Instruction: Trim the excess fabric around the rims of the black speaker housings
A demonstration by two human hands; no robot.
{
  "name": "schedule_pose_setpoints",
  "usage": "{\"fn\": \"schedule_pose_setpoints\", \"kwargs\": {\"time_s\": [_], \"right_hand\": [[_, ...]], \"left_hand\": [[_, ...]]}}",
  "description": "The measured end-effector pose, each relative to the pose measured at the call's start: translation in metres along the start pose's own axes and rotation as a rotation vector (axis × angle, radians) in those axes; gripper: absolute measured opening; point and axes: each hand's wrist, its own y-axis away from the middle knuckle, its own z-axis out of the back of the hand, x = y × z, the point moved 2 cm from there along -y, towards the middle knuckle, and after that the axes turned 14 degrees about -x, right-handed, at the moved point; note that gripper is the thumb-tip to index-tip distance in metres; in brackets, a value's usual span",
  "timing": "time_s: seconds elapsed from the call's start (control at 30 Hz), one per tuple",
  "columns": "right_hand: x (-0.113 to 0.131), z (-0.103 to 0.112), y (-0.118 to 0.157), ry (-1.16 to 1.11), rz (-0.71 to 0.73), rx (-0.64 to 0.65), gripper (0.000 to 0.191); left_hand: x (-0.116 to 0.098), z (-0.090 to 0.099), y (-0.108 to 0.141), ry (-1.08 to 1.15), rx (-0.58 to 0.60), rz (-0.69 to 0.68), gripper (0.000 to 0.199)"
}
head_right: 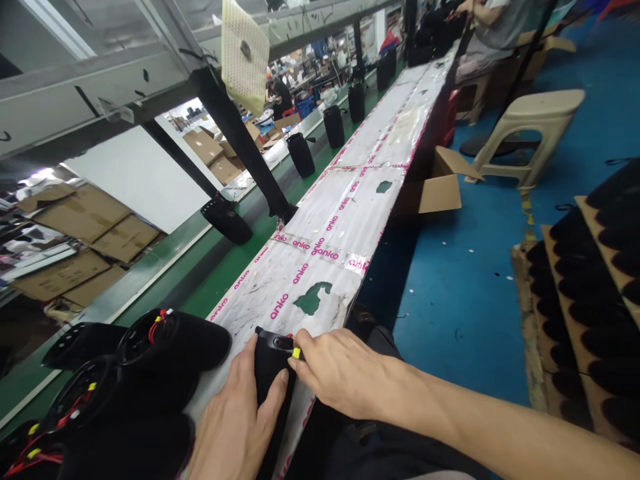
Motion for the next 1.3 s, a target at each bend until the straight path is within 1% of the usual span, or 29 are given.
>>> {"fn": "schedule_pose_setpoints", "kwargs": {"time_s": [0.1,0.17,0.23,0.33,0.4,0.47,0.53,0.63,0.7,0.8,0.93,1.03,1.17,1.23,1.3], "right_hand": [[-0.001,0.000,-0.005,-0.002,-0.114,0.060,0.020],[-0.001,0.000,-0.008,-0.018,-0.135,0.114,0.019],[-0.001,0.000,-0.009,-0.019,-0.138,0.133,0.019],[0.001,0.001,-0.005,0.044,-0.126,0.116,0.022],[0.003,0.000,0.000,0.101,-0.080,0.078,0.023],[0.005,0.000,0.005,0.135,-0.025,0.031,0.024],[0.007,-0.001,0.007,0.134,-0.024,0.012,0.027],[0.006,-0.002,0.003,0.072,-0.105,0.059,0.030],[0.006,0.000,-0.003,0.026,-0.144,0.110,0.025],[0.005,0.002,-0.010,-0.004,-0.172,0.173,0.015],[0.006,0.004,-0.013,0.022,-0.171,0.236,0.011],[0.006,0.003,-0.014,0.000,-0.204,0.294,0.011],[0.002,0.001,-0.013,-0.046,-0.236,0.272,0.010],[0.001,0.000,-0.013,-0.043,-0.215,0.246,0.006],[0.001,0.000,-0.015,-0.026,-0.179,0.248,0.009]], "left_hand": [[0.000,-0.002,-0.002,0.041,-0.013,0.007,0.059],[-0.002,-0.001,-0.004,0.033,-0.017,0.017,0.058],[-0.004,0.000,-0.005,0.010,-0.009,0.032,0.059],[-0.008,0.002,-0.005,-0.017,-0.008,0.033,0.058],[-0.010,0.003,-0.005,-0.024,-0.022,0.033,0.058],[-0.009,0.002,-0.005,-0.037,-0.024,0.037,0.061],[-0.006,0.001,-0.005,-0.051,-0.008,0.028,0.066],[0.000,0.001,-0.008,-0.027,0.028,-0.029,0.073],[0.003,0.001,-0.010,0.016,0.039,-0.053,0.074],[0.005,0.001,-0.013,0.046,0.045,-0.039,0.072],[0.002,-0.003,-0.012,0.016,0.005,-0.026,0.072],[-0.001,-0.005,-0.010,-0.006,-0.027,-0.032,0.071],[-0.004,-0.006,-0.009,-0.060,-0.068,-0.046,0.072],[-0.007,-0.008,-0.008,-0.096,-0.088,-0.065,0.073],[-0.008,-0.010,-0.008,-0.125,-0.107,-0.075,0.074]]}}
